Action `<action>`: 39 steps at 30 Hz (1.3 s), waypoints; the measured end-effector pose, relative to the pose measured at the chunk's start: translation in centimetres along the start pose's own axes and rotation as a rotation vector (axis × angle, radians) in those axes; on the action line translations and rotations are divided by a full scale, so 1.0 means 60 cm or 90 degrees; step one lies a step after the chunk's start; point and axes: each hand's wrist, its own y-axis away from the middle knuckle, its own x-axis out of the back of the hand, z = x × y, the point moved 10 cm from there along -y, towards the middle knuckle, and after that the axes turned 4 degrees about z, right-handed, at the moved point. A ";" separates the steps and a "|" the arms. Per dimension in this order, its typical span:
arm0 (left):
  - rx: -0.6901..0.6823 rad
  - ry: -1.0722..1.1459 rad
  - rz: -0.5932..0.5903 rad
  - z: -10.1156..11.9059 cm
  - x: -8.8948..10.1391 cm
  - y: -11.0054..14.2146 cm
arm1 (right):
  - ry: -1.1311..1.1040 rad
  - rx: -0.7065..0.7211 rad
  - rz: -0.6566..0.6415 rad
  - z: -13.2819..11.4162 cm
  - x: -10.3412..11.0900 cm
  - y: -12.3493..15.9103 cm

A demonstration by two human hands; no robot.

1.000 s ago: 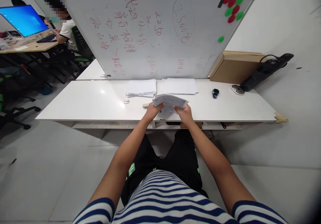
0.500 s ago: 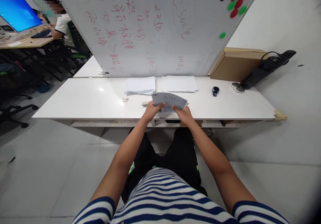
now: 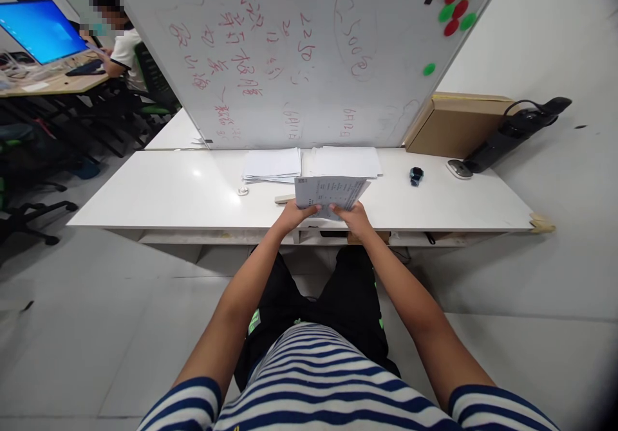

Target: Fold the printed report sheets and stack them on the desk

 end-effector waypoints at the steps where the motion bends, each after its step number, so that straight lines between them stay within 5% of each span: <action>1: -0.001 0.001 -0.001 0.002 -0.001 0.000 | -0.003 0.007 0.004 -0.002 0.001 0.000; 8: 0.025 0.040 0.004 -0.010 0.005 0.000 | -0.076 0.077 0.031 -0.018 0.010 0.001; 20: -0.020 -0.045 0.103 -0.035 -0.009 0.004 | 0.185 0.146 0.090 -0.002 -0.001 0.017; 27: -0.020 -0.013 0.096 -0.023 0.003 0.017 | 0.073 0.009 0.000 0.081 0.018 0.028; 39: 0.004 0.029 0.089 0.004 -0.006 0.023 | 0.102 0.001 0.009 0.070 0.029 0.031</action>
